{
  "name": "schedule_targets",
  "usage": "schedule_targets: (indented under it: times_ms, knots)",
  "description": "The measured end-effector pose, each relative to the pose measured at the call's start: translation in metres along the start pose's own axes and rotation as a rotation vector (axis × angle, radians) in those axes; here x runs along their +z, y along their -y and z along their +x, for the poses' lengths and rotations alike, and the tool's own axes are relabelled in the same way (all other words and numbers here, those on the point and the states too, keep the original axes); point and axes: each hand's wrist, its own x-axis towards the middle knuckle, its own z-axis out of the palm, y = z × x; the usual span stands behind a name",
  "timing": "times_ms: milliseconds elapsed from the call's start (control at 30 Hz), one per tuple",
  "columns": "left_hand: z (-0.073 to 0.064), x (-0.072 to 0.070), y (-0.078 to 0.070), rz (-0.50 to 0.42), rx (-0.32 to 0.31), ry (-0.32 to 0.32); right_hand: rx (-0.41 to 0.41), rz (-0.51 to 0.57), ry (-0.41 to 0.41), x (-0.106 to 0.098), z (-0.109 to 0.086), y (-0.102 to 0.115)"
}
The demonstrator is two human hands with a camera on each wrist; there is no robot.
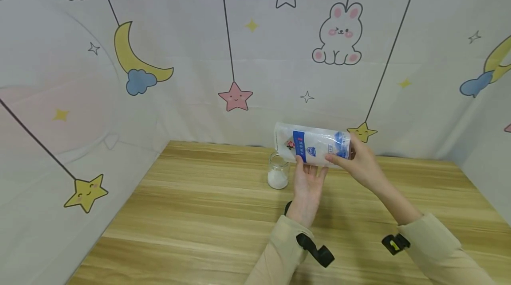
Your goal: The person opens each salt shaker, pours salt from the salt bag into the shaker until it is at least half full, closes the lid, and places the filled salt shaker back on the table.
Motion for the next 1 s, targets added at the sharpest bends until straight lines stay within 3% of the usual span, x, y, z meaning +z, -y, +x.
schedule_targets:
  times_ms: [533,1000]
  knots:
    - [0.0002,0.0022,-0.0002,-0.017,-0.011,-0.002,0.052,-0.016,0.010,0.0004,0.0000,0.0017]
    - [0.0012,0.0010,-0.0004,-0.027,-0.010,-0.009,0.037,-0.021,0.002,0.0023,-0.0006,0.0031]
